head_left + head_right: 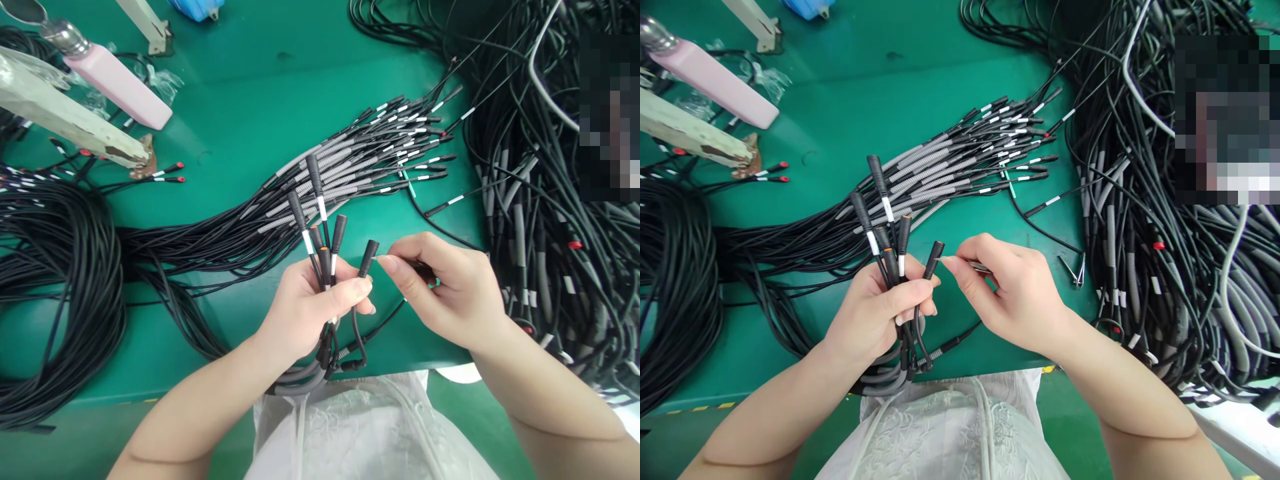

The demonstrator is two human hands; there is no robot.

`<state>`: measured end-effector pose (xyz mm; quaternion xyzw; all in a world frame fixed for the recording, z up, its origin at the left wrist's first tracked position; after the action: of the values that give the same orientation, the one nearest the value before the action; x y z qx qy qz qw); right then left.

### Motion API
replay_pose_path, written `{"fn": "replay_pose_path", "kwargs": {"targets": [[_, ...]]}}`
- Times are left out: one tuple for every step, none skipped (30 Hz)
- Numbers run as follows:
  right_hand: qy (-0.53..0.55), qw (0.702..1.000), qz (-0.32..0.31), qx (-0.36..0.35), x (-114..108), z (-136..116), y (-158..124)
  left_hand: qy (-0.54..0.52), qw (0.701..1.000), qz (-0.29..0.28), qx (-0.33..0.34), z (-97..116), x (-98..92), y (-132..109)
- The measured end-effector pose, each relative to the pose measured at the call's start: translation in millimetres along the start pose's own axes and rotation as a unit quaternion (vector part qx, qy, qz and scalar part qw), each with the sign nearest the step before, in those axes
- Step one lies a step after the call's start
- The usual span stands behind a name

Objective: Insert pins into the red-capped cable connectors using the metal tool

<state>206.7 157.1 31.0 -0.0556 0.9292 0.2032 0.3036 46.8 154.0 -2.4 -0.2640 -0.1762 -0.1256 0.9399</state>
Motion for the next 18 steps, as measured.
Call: {"fn": "replay_pose_path", "kwargs": {"targets": [[-0.005, 1.0, 0.002, -0.002, -0.1, -0.2, -0.1, 0.005, 1.0, 0.002, 0.0, 0.0, -0.1, 0.2], [-0.007, 1.0, 0.004, -0.003, -0.5, -0.3, 0.0, 0.01, 1.0, 0.004, -0.002, -0.1, -0.4, 0.4], [-0.003, 1.0, 0.002, 0.0, -0.9, -0.1, 0.1, 0.015, 1.0, 0.006, -0.003, -0.3, -0.7, 0.5], [0.009, 1.0, -0.007, 0.008, -1.1, 0.5, 0.3, 0.022, 1.0, 0.007, -0.003, -0.4, -1.0, 0.6], [0.027, 0.999, -0.026, 0.023, -0.6, 1.5, 0.5, 0.03, 1.0, 0.008, -0.003, -0.4, -1.2, 0.5], [0.05, 0.997, -0.05, 0.04, 0.2, 2.6, 0.5, 0.037, 0.999, 0.008, -0.002, -0.3, -1.4, 0.4], [0.073, 0.993, -0.07, 0.055, 1.0, 3.3, 0.3, 0.042, 0.999, 0.01, -0.002, -0.2, -1.6, 0.3], [0.089, 0.99, -0.083, 0.064, 1.5, 3.4, 0.0, 0.043, 0.999, 0.013, -0.002, 0.0, -1.7, 0.2], [0.096, 0.99, -0.084, 0.064, 1.4, 2.9, -0.2, 0.041, 0.999, 0.015, -0.001, 0.4, -1.6, 0.1], [0.093, 0.991, -0.073, 0.056, 0.7, 1.9, -0.2, 0.037, 0.999, 0.018, 0.0, 0.8, -1.5, 0.0], [0.082, 0.994, -0.055, 0.045, -0.3, 0.8, -0.2, 0.033, 0.999, 0.02, 0.001, 1.1, -1.3, -0.1], [0.069, 0.996, -0.037, 0.033, -1.0, -0.2, -0.2, 0.03, 0.999, 0.021, 0.002, 1.5, -0.9, -0.2], [0.056, 0.998, -0.023, 0.024, -1.2, -1.1, -0.2, 0.029, 0.999, 0.02, 0.001, 1.7, -0.5, -0.2], [0.046, 0.999, -0.013, 0.016, -1.1, -1.7, -0.2, 0.027, 0.999, 0.018, 0.0, 1.8, 0.0, -0.3], [0.036, 0.999, -0.006, 0.01, -0.8, -2.1, -0.2, 0.026, 1.0, 0.016, -0.002, 1.7, 0.3, -0.3], [0.026, 1.0, -0.002, 0.004, -0.3, -2.4, -0.2, 0.026, 1.0, 0.015, -0.003, 1.6, 0.5, -0.3], [0.016, 1.0, 0.0, -0.001, 0.2, -2.6, -0.2, 0.027, 1.0, 0.014, -0.004, 1.6, 0.5, -0.1], [0.006, 1.0, 0.002, -0.005, 0.6, -2.7, -0.4, 0.029, 0.999, 0.014, -0.003, 1.6, 0.4, 0.2]]}}
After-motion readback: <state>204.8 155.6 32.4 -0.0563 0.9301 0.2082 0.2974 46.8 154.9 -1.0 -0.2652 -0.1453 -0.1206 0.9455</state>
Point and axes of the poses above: each hand's wrist, its own y-axis towards the middle knuckle, its own x-axis out of the palm, z = x × y, the point moved 4 cm from there along y, towards the middle knuckle, and after that the axes turned 2 degrees about x, right-handed, at the moved point
